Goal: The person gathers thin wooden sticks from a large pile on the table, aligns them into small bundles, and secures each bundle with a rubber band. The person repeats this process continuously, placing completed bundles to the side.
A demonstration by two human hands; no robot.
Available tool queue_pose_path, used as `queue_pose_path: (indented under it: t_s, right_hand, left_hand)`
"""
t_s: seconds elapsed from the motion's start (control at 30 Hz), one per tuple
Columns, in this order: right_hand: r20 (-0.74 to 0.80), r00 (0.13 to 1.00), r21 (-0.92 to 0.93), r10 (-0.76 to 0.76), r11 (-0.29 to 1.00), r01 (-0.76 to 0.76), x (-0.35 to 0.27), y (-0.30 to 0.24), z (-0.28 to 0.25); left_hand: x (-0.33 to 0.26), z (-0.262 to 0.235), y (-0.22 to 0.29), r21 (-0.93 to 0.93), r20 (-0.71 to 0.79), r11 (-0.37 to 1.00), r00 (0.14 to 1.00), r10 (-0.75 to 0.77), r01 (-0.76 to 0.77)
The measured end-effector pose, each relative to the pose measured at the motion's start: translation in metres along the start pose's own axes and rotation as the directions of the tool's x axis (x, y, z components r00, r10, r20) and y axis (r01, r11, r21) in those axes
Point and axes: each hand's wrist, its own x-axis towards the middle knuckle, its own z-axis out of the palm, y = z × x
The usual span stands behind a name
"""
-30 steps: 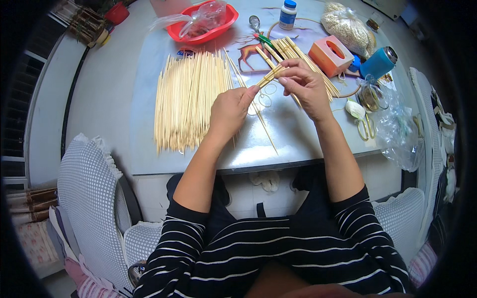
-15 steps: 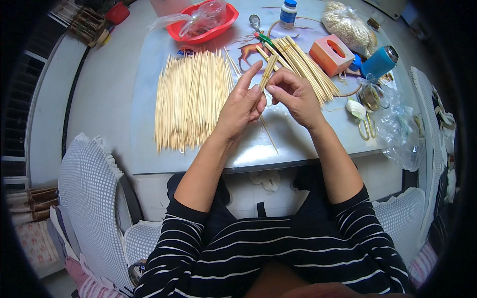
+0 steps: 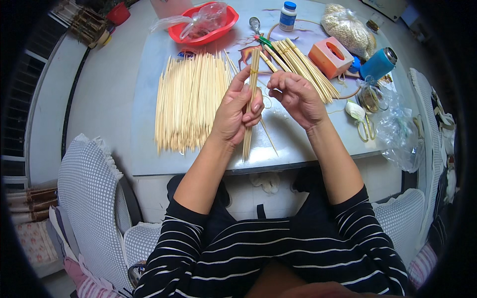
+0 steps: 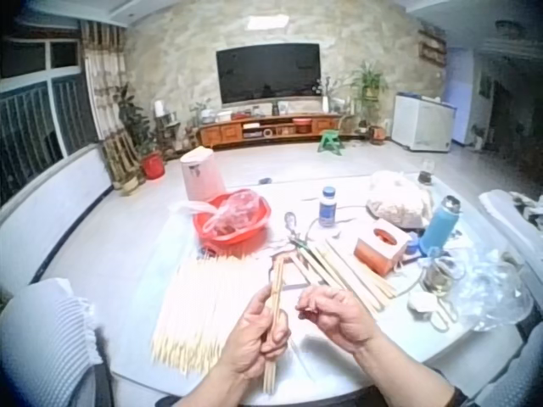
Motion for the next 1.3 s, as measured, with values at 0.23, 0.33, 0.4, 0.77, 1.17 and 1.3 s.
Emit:
queue_pose_path:
  t_s: [0.23,0.33,0.4,0.77,1.17,1.3]
  right_hand:
    - [-0.056,0.997,0.353,-0.049,0.933,0.066,-0.002,0.002,-0.010]
    - [-0.056,0.998,0.382,-0.037,0.923,0.055,-0.004,-0.005,-0.012]
    - [-0.054,0.998,0.396,-0.027,0.917,0.046,-0.006,-0.009,-0.016]
    - [-0.088,0.996,-0.104,0.014,0.994,-0.023,-0.005,-0.022,-0.013]
    - [-0.017,0.995,-0.539,-0.095,0.839,0.071,-0.002,-0.012,-0.017]
    - [-0.017,0.999,-0.593,-0.047,0.805,0.028,-0.002,-0.014,-0.015]
  left_hand:
    - [-0.002,0.004,-0.001,0.242,0.002,0.970,1.000,-0.030,0.029]
    - [-0.001,0.007,0.002,0.465,-0.019,0.885,0.999,-0.035,0.040]
    - [0.000,0.010,0.006,0.601,-0.014,0.798,0.999,-0.041,0.041]
    - [0.006,-0.007,0.009,0.927,0.329,0.059,0.877,0.349,-0.371]
    - [0.003,-0.012,0.009,0.965,0.260,-0.124,0.909,0.325,-0.232]
    - [0.003,-0.013,0.013,0.966,0.252,-0.018,0.923,0.291,-0.258]
